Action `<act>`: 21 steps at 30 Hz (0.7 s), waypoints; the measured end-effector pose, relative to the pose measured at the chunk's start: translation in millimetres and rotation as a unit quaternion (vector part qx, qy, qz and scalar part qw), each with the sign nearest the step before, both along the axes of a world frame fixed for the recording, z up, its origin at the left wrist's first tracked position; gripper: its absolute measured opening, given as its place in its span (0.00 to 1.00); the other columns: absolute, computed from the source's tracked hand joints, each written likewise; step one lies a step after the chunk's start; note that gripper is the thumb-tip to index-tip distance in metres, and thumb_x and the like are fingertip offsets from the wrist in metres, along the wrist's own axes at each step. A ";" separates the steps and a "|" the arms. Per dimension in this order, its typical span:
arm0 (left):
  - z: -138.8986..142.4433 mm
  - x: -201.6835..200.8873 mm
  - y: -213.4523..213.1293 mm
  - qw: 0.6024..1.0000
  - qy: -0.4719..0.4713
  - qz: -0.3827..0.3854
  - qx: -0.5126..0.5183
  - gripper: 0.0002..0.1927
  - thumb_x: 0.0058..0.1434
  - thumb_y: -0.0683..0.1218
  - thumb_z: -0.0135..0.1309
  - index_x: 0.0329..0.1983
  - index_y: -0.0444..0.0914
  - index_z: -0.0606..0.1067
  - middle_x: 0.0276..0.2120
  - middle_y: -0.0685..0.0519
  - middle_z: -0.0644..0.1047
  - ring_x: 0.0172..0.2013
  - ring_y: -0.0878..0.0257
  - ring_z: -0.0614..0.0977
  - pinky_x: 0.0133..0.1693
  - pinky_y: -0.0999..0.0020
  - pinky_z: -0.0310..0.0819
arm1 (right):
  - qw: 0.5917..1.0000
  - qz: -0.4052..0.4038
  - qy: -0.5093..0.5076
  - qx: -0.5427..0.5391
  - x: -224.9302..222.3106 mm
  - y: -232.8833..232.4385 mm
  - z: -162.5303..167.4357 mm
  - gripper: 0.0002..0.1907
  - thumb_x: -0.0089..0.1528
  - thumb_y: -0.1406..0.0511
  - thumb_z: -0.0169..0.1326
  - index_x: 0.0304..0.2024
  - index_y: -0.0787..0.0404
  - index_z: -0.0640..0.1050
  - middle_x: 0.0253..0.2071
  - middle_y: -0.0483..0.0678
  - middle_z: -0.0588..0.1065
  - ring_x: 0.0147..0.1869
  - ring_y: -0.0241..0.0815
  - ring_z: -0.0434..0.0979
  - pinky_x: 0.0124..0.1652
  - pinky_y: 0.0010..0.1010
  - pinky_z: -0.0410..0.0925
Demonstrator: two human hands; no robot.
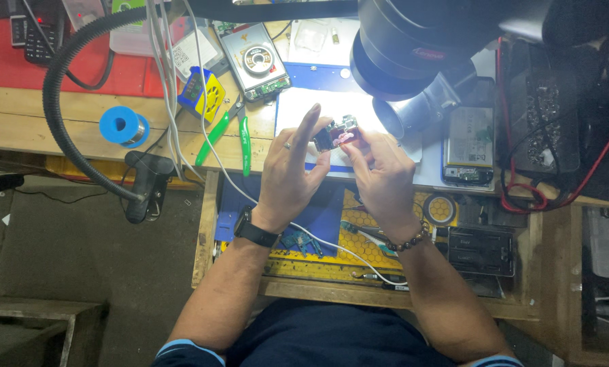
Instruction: The person removes a small circuit board from a disassembled smartphone and places the phone on the workbench. They then hold the circuit board under a microscope, turning it over to view both sides. Finally, they pick up a white cable and connect it to the circuit board.
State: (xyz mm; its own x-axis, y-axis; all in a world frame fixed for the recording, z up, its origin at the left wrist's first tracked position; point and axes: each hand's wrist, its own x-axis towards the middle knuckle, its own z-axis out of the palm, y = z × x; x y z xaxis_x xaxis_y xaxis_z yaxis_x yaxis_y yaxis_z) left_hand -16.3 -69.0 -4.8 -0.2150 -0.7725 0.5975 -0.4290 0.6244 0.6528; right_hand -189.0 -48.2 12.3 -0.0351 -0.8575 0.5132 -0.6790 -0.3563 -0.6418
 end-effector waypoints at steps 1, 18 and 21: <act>0.1 0.0 -0.1 1.000 0.000 -0.001 -0.001 0.43 0.61 0.37 0.63 0.77 0.40 0.57 0.59 0.58 0.78 0.45 0.63 0.78 0.55 0.66 0.74 | 1.000 0.001 0.002 -0.003 -0.1 0.0 0.1 0.14 0.64 0.70 0.64 0.51 0.67 0.79 0.39 0.51 0.79 0.32 0.36 0.76 0.33 0.29 0.70; -0.5 -1.0 -0.9 1.000 -0.004 0.001 -0.012 0.42 0.61 0.37 0.62 0.76 0.40 0.58 0.58 0.59 0.79 0.43 0.64 0.78 0.55 0.66 0.75 | 1.000 0.003 0.011 -0.005 -1.4 -0.6 -1.1 0.14 0.64 0.70 0.64 0.51 0.68 0.79 0.38 0.51 0.79 0.32 0.36 0.76 0.34 0.30 0.70; -1.5 -0.4 -0.5 1.000 -0.002 -0.001 -0.003 0.42 0.61 0.38 0.63 0.77 0.41 0.57 0.58 0.58 0.79 0.46 0.62 0.78 0.56 0.65 0.75 | 1.000 0.003 0.007 -0.008 -1.1 -0.9 -1.9 0.14 0.64 0.70 0.64 0.52 0.68 0.79 0.39 0.51 0.79 0.32 0.36 0.77 0.34 0.29 0.70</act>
State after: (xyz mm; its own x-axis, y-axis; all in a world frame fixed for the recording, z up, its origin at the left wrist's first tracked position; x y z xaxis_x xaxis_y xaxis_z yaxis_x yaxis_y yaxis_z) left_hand -16.8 -69.6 -6.3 -0.2189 -0.7687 0.6010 -0.4308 0.6288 0.6473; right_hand -190.0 -49.1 10.4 -0.0219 -0.8495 0.5272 -0.6857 -0.3710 -0.6263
